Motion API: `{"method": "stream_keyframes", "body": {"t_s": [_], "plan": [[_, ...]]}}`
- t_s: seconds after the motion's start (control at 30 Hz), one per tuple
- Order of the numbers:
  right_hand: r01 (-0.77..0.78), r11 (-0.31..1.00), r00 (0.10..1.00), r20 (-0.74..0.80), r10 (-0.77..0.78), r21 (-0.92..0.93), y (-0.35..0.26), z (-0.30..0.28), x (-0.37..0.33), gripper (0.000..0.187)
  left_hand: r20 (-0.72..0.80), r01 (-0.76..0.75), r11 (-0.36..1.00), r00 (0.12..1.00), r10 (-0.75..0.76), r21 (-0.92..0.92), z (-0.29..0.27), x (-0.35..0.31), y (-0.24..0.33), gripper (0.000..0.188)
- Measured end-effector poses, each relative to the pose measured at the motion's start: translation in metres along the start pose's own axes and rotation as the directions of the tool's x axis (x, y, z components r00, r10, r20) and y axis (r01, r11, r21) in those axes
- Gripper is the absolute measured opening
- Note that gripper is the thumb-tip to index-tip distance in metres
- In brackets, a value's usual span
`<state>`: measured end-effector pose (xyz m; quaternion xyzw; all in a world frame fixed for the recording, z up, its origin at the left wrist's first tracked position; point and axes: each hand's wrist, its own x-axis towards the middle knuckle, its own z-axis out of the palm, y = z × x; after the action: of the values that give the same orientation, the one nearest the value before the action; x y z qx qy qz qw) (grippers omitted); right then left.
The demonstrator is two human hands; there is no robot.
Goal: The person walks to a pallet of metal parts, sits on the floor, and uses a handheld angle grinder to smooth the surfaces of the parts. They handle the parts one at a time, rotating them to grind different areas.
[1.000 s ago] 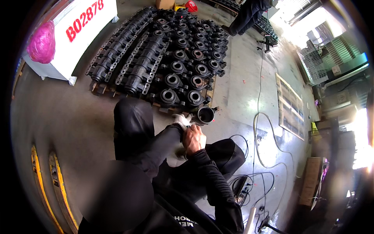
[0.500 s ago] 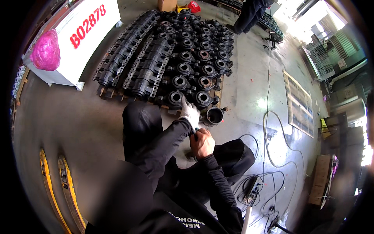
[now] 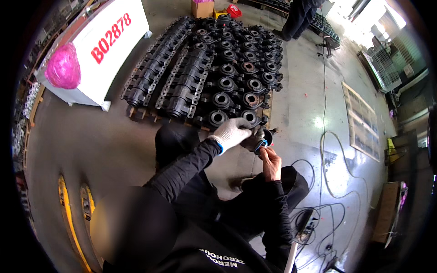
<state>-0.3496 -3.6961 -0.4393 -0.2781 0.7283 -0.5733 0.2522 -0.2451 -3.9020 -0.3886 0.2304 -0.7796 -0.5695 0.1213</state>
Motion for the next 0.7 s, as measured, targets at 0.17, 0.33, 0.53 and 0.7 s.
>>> {"method": "stream_keyframes", "body": {"t_s": [0.17,0.33,0.53,0.7], "plan": [[-0.022,1.000,0.993,-0.118,0.021,-0.003,0.004,0.012,0.012,0.021,0.287,0.336,0.804,0.933,-0.215,-0.491,0.012,-0.020,0.019,0.024],[0.115,0.951,0.935,-0.292,-0.201,-0.286,-0.002,0.025,0.006,0.017,0.239,0.115,0.937,0.970,-0.035,-0.329,0.020,-0.023,0.010,0.040],[0.035,0.964,0.949,-0.294,-0.115,-0.264,-0.019,0.032,-0.002,0.032,0.179,0.242,0.957,0.961,-0.212,-0.162,0.028,-0.025,0.015,0.035],[0.023,0.988,0.958,-0.280,-0.064,-0.150,-0.006,0.036,-0.002,0.034,0.098,0.278,0.945,0.959,-0.264,-0.173,0.040,-0.022,-0.019,0.026]]}}
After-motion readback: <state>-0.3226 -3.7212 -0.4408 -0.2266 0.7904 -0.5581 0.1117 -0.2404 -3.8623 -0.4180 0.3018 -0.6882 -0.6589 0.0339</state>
